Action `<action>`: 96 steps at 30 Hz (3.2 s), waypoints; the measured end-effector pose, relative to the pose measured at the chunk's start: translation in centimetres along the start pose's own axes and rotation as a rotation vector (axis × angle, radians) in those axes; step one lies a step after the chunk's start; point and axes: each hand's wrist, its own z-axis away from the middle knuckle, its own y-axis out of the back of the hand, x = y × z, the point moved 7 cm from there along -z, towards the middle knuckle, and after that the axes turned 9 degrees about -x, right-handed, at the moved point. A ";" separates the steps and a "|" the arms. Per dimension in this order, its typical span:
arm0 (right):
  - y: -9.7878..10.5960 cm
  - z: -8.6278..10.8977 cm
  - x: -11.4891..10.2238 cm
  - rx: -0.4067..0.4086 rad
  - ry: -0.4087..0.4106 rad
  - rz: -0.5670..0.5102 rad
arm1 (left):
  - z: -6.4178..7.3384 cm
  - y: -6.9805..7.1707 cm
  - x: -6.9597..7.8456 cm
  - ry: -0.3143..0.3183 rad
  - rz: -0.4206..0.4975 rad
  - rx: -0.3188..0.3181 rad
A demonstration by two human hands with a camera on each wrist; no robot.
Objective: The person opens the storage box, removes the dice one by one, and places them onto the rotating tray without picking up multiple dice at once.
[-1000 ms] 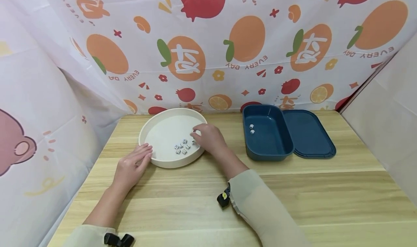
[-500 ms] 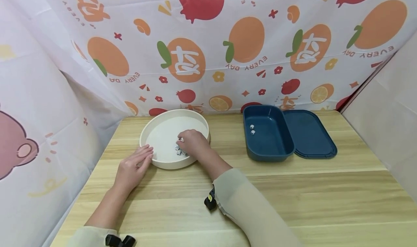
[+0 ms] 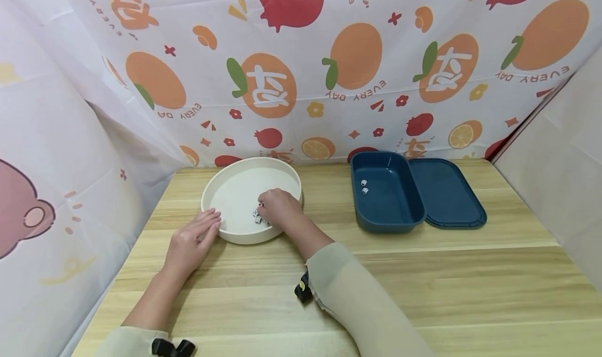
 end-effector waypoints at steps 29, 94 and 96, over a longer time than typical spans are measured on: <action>1.8 1.2 0.1 0.142 0.096 0.004 | 0.0 0.1 0.2 -0.025 -0.005 0.017; 10.4 7.8 20.2 0.122 -0.311 -0.030 | -0.2 -0.4 -0.6 -0.018 0.010 0.007; 11.1 7.7 18.8 0.196 -0.272 -0.021 | -0.2 -0.3 -0.6 -0.017 0.008 0.007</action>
